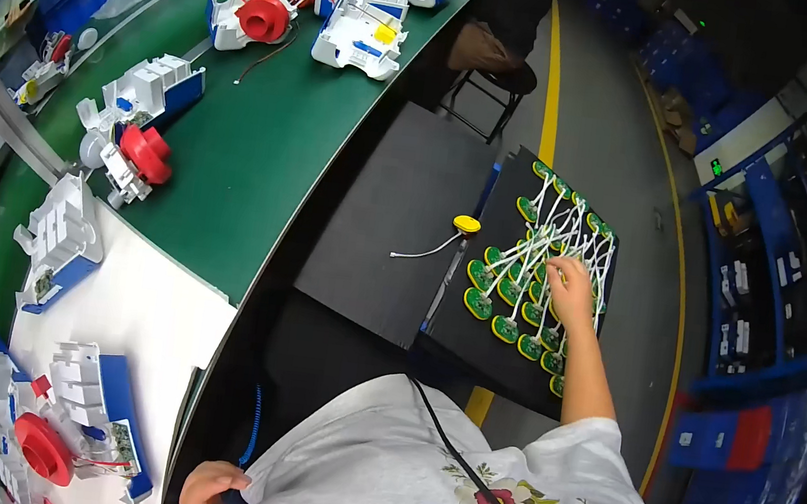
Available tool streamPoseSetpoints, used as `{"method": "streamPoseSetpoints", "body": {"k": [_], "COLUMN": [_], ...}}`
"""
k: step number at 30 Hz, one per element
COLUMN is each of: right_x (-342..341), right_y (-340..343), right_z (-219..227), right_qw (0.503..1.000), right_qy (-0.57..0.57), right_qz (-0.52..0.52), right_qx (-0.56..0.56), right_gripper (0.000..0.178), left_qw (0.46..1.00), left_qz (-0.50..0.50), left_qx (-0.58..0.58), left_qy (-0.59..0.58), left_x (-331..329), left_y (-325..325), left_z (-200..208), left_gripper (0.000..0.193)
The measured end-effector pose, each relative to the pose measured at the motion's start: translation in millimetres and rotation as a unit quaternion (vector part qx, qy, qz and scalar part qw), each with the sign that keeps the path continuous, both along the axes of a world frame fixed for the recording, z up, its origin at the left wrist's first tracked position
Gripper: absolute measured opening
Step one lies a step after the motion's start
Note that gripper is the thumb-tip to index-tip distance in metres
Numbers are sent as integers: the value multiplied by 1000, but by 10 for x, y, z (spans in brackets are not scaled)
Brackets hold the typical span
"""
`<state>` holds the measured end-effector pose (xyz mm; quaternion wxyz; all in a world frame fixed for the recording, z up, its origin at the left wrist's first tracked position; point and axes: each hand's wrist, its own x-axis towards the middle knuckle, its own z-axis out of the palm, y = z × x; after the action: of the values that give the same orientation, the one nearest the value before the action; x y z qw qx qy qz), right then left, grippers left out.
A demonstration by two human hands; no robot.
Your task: Assembling electronic components and housings on a factory production line.
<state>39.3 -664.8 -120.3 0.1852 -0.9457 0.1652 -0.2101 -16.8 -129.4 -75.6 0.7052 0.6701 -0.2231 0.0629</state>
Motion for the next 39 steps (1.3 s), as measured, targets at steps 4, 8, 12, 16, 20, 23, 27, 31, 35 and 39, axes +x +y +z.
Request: {"method": "streamPoseSetpoints", "body": {"k": [4, 8, 12, 16, 20, 23, 27, 31, 35, 39], "right_x": [818, 1478, 1783, 1931, 1887, 1917, 1848, 1782, 1778, 1650], "right_y": [296, 737, 1137, 1230, 1282, 1368, 1859, 2638, 3579, 4430], "right_z": [-148, -309, -657, -663, -164, 337, 1122, 1791, 2233, 2417], "right_qw": [981, 903, 865, 850, 814, 827, 760, 701, 618, 560], "right_qy": [13, 91, 218, 205, 219, 81, 46, 68, 136, 207], "right_qz": [184, 408, 441, 486, 288, 269, 414, 566, 691, 773], "right_qx": [-55, -96, -98, -2, 454, 487, 499, 428, 349, 215], "right_gripper": [14, 19, 25, 15, 8, 13, 6, 23, 21, 16], "left_qw": [993, 988, 977, 976, 980, 976, 949, 914, 901, 866], "left_qz": [52, 102, 158, 183, 150, 192, 307, 402, 419, 463], "left_qx": [96, 93, 96, 65, 99, 55, 68, 52, 86, 176], "left_qy": [51, 70, 104, 98, 90, 83, -8, -36, -68, -65], "left_x": [19, -68, -124, -216, -171, -232, -381, -554, -657, -668], "left_y": [-152, -213, -312, -290, -139, -63, 128, 350, 574, 693], "left_z": [59, -40, 57, 92, 118, 226, 320, 259, 349, 338], "left_gripper": [49, 47, 45, 41, 38, 31, 25, 23, 25, 27]}}
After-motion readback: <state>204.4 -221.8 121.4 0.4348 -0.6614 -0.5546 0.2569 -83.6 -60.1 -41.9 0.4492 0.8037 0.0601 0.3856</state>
